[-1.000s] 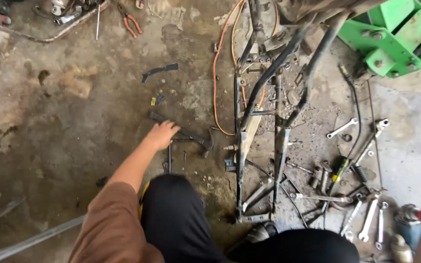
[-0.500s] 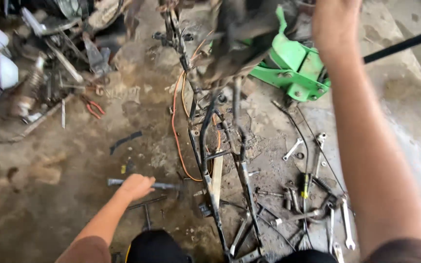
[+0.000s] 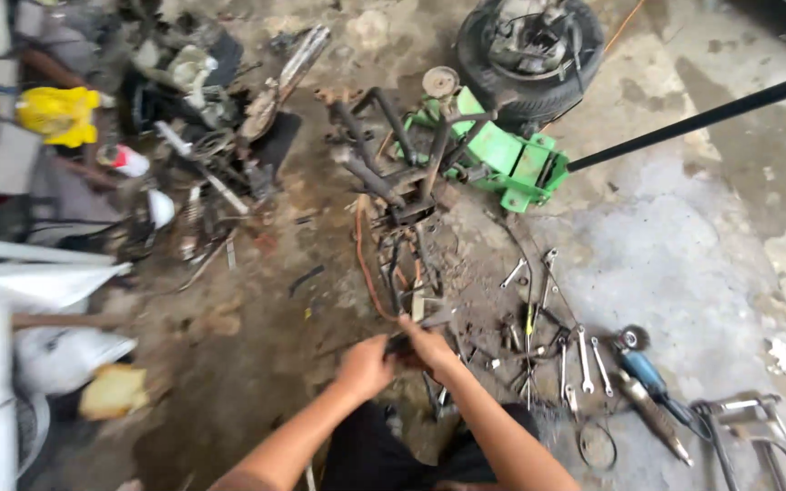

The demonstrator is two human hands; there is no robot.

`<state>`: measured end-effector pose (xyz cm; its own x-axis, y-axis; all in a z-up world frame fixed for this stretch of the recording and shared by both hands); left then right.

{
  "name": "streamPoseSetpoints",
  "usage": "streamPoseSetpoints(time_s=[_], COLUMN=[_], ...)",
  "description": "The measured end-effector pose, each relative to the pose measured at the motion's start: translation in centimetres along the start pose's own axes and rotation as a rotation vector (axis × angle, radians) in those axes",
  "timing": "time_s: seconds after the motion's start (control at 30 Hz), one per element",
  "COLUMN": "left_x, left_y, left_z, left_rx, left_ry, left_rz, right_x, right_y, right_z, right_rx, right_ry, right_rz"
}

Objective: The person uses a hammer to strike and adjust a metal frame structure, likely part of a vehicle. They then use a wrench to tighten bolts on the frame. The task involves repeated hammering and wrenching actions on the metal components.

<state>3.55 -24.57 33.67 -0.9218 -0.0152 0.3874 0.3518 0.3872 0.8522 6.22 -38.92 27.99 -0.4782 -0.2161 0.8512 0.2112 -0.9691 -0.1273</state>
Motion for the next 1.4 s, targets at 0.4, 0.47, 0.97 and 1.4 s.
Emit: streamPoseSetpoints(time_s=[0.4, 0.47, 0.97, 1.4], left_x=[-2.9, -7.9, -23.8, -25.7], left_y=[30.5, 33.3, 30.8, 30.5], left_z=[-13.1, -11.0, -9.1, -9.1], left_rx=[0.014, -0.107, -0.031, -0.143], left_ry=[-0.415, -0.473, -0.926, -0.826], left_rz=[-0.335, -0.459, 0.085, 0.142], right_x=[0.4, 0.8, -11.1, -20.6], right_y=[1.5, -0.3, -19.9, -22.2], right_z=[3.5, 4.8, 10.6, 12.8], right_rx=[-0.831, -0.919, -1.442, -1.700], right_ry=[0.144, 0.148, 0.150, 0.255], right_rz=[-0.228, -0.236, -0.565, -0.583])
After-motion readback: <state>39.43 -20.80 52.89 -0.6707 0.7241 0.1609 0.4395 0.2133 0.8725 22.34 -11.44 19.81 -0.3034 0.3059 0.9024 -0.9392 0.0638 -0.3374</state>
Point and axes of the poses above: each hand's wrist, its own x-axis away from the middle knuckle, its own y-axis out of the back of the hand, z = x × y, the point moved 8 cm from there along -x, towards the middle knuckle, and after that the axes turned 2 degrees about y, right-handed, at the moved point
